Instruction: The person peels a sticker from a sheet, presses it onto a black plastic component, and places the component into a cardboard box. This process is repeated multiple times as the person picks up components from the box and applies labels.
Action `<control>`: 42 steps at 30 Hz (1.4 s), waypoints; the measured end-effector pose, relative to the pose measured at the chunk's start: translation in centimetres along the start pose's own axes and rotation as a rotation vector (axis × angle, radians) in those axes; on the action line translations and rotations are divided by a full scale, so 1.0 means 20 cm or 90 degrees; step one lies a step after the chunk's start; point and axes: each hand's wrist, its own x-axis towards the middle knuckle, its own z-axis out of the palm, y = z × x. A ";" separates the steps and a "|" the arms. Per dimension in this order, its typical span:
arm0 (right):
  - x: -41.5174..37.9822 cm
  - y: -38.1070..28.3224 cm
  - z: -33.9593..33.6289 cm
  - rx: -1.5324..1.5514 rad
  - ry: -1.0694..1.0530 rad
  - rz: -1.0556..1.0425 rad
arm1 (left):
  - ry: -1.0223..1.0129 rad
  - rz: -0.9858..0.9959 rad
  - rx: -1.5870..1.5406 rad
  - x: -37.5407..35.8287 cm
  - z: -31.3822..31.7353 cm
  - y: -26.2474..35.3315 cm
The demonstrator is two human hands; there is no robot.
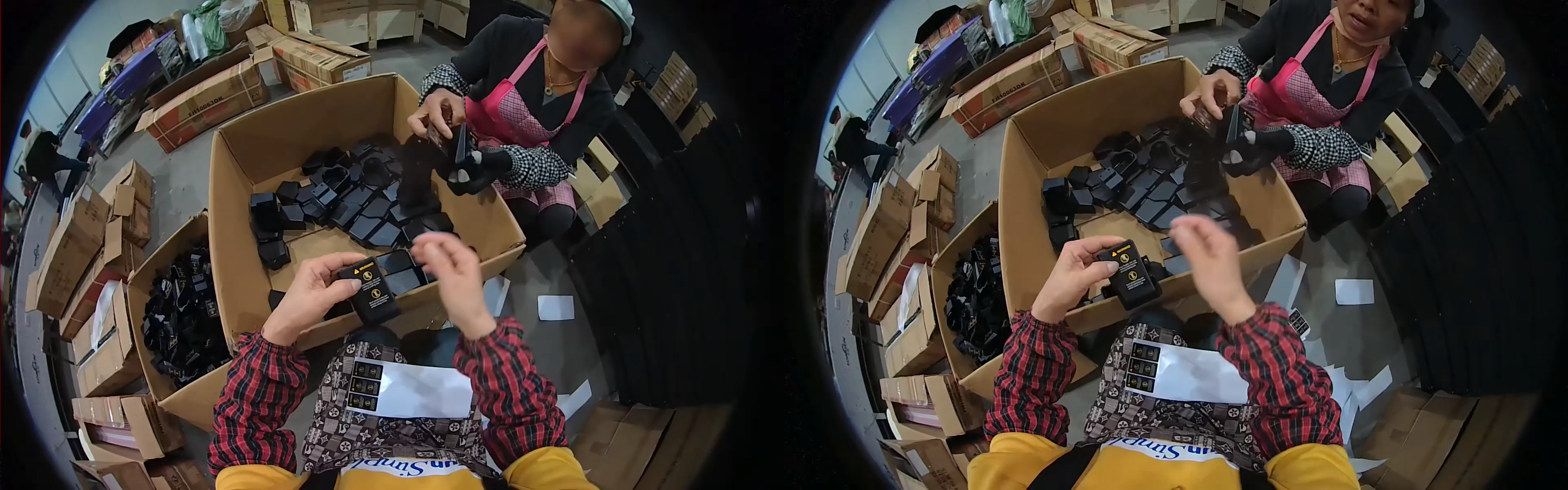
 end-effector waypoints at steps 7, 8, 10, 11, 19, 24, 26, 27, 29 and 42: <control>-0.15 0.06 0.01 0.165 -0.125 0.097 | -0.065 0.016 0.040 0.09 0.05 -0.02; -0.15 0.07 0.00 0.160 -0.119 0.099 | -0.067 0.018 0.042 0.10 0.06 -0.01; -0.15 0.08 -0.01 0.155 -0.115 0.098 | -0.088 0.021 0.011 0.11 0.06 -0.01; -0.16 0.08 -0.02 0.170 -0.108 0.096 | -0.089 0.023 0.011 0.12 0.07 -0.01; -0.15 0.07 -0.05 0.113 -0.030 0.037 | -0.090 0.021 -0.063 0.19 0.08 -0.08; -0.17 -0.21 -0.08 -0.279 0.216 -0.380 | -0.081 0.055 -0.041 0.23 0.07 -0.10; -0.04 -0.10 -0.10 -0.404 0.121 -0.426 | -0.100 0.052 -0.075 0.24 0.08 -0.12; -0.03 -0.10 -0.10 -0.343 0.071 -0.273 | -0.081 0.044 -0.069 0.25 0.10 -0.13; -0.07 -0.18 -0.11 -0.396 0.138 -0.431 | -0.062 0.043 -0.057 0.28 0.10 -0.08; -0.03 -0.06 -0.19 -0.252 0.073 -0.232 | -0.067 0.112 -0.073 0.41 0.13 -0.01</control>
